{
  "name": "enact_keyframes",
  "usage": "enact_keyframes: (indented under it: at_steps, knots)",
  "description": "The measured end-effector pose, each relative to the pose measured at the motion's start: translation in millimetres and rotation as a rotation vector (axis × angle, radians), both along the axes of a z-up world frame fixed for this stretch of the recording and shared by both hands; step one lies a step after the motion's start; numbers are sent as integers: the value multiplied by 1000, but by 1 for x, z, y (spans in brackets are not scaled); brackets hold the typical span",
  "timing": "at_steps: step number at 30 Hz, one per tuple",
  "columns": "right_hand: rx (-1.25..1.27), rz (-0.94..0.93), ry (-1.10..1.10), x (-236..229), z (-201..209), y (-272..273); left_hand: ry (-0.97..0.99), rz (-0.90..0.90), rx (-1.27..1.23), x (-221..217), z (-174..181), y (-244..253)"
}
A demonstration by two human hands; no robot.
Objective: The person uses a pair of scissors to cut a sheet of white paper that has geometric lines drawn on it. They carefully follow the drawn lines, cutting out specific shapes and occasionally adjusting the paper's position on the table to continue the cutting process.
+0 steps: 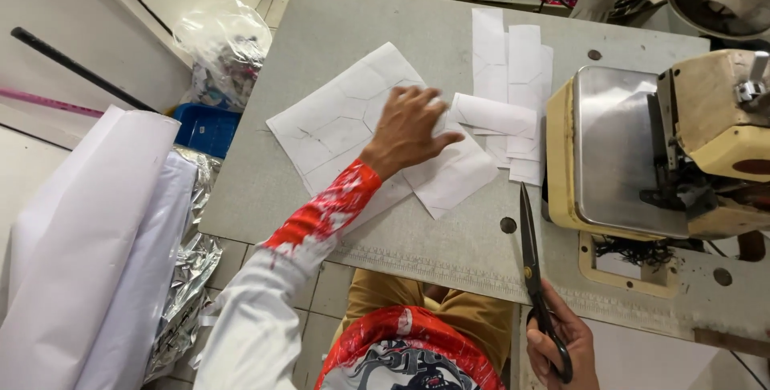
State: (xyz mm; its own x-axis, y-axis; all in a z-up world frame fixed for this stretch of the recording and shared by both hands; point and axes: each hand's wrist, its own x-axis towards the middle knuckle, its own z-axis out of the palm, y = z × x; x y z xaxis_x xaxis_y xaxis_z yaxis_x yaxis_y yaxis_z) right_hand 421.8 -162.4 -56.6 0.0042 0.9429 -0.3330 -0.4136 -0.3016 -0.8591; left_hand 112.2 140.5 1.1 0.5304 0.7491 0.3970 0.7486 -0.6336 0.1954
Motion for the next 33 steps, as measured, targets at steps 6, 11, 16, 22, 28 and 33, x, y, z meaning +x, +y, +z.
enact_keyframes:
  at_steps: [6, 11, 16, 22, 28, 33]
  knots:
    - [9, -7, -114, -8, 10, 0, 264, 403, -463, -53, 23, -25]
    - [-25, -18, -183, -8, 10, -1, 177, 361, -834, -111, 51, -26]
    - [-35, -21, -251, -11, 10, 1, 1, 322, -894, -149, 74, -34]
    - [-16, -12, -252, -9, 6, -1, -163, 389, -404, -155, 1, -42]
    - [-1, -1, -275, -8, 4, 3, -131, 219, -71, -120, -24, -67]
    - [-7, 12, -326, -11, 9, 2, -191, 173, -91, -94, -18, -93]
